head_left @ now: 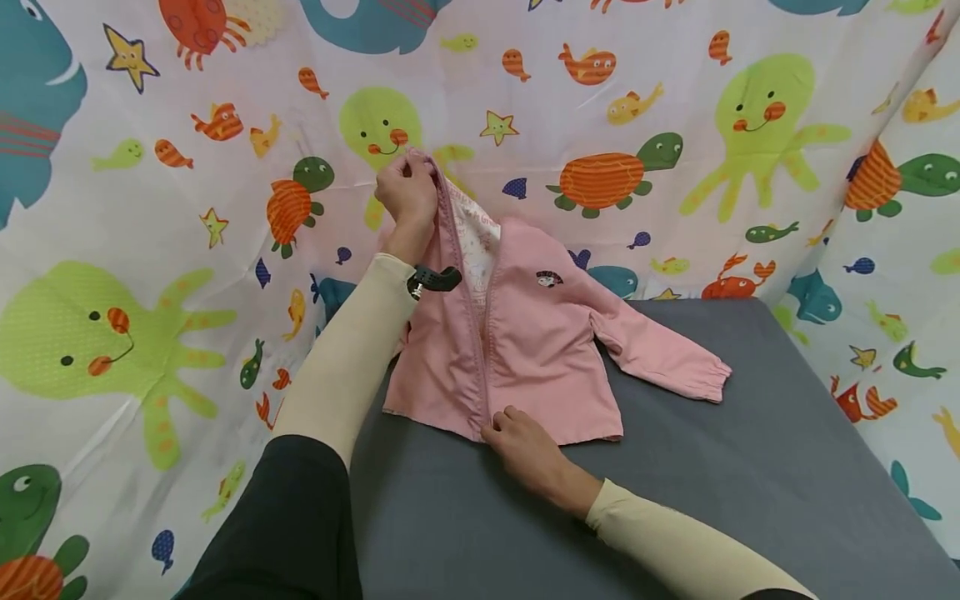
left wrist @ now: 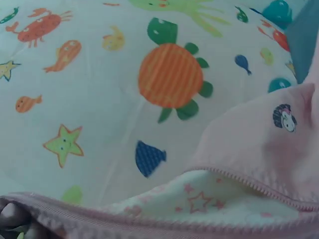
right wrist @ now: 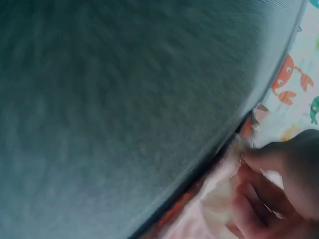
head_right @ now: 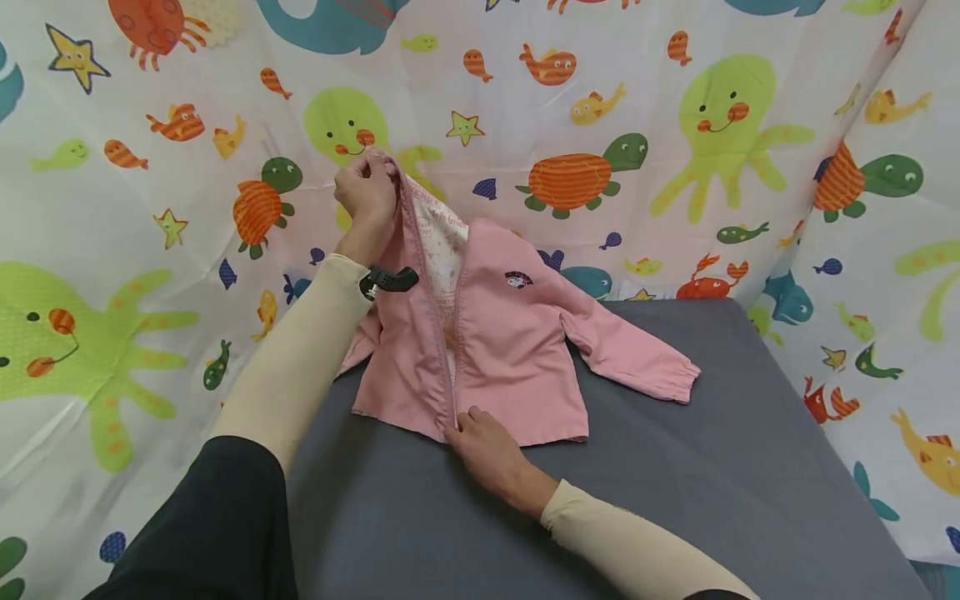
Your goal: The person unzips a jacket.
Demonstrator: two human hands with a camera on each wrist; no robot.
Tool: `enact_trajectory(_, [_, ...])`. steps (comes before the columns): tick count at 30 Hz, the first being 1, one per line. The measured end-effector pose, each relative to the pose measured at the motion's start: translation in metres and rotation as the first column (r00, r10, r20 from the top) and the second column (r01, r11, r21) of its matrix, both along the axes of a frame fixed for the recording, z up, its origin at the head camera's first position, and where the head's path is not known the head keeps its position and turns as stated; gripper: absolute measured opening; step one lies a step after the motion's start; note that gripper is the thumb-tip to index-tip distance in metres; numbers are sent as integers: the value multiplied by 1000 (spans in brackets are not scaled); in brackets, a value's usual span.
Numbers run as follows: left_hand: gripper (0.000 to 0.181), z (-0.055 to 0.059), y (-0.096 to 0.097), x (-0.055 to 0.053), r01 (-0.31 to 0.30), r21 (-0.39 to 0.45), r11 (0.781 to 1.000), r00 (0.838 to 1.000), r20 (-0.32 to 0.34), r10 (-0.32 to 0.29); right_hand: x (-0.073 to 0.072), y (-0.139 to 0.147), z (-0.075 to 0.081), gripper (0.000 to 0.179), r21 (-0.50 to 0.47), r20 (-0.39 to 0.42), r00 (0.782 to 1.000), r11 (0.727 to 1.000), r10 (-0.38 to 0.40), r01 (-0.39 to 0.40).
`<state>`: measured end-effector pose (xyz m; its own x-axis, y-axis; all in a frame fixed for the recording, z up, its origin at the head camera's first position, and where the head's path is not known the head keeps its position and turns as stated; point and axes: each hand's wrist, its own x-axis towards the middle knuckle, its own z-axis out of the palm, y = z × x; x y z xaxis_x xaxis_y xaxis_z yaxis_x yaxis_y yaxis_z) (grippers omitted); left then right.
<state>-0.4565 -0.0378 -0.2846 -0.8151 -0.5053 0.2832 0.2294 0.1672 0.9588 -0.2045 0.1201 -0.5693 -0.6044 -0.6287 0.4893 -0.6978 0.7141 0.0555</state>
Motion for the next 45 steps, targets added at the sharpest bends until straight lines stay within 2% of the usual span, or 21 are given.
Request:
enact_trajectory(3, [31,-14,-6,-1,66,-116,991,997,39,-62,2,-2,2,13,46,63,998,999,16,-19])
enact_trajectory(6, [32,-34,-11,-3,91,-265,960,996,48,-81,3,-3,4,14,67,127,992,998,5,-13])
enact_trajectory(9, [31,-51,-17,-4,107,-358,927,994,40,-99,3,-4,5,15,67,171,985,998,-2,-9])
enact_trajectory(12, [28,-63,-22,-4,141,-385,912,990,57,-129,3,-3,9,17,50,224,975,999,7,-19])
enact_trajectory(15, [41,-71,-26,-4,173,-376,910,985,79,-154,3,0,16,20,12,265,963,999,38,-43])
enact_trajectory(18, [55,-78,-32,-2,179,-373,910,984,77,-162,0,4,24,21,-30,253,965,998,67,-61])
enact_trajectory(20, [60,-83,-36,0,175,-398,900,984,60,-165,-3,7,30,22,-59,239,968,997,68,-56])
enact_trajectory(24, [63,-93,-41,7,168,-452,876,984,20,-178,-13,15,41,3,-120,271,962,993,31,2])
enact_trajectory(28, [63,-104,-45,18,174,-488,855,979,-5,-202,-22,23,53,32,-178,342,940,981,-13,79])
enact_trajectory(32, [63,-114,-48,28,182,-519,835,975,-15,-222,-32,31,61,42,-216,364,929,965,-61,148])
enact_trajectory(35, [61,-124,-51,33,182,-537,824,969,-42,-242,-39,35,65,47,-243,358,930,953,-85,180])
enact_trajectory(40, [59,-143,-55,44,180,-597,782,955,-84,-284,-47,41,68,47,-266,358,928,942,-102,206])
enact_trajectory(42, [60,-150,-56,50,187,-628,755,947,-88,-308,-50,43,69,48,-270,368,923,937,-111,221])
enact_trajectory(45, [62,-160,-55,63,214,-647,732,932,-89,-351,-53,45,69,51,-275,371,920,930,-130,243])
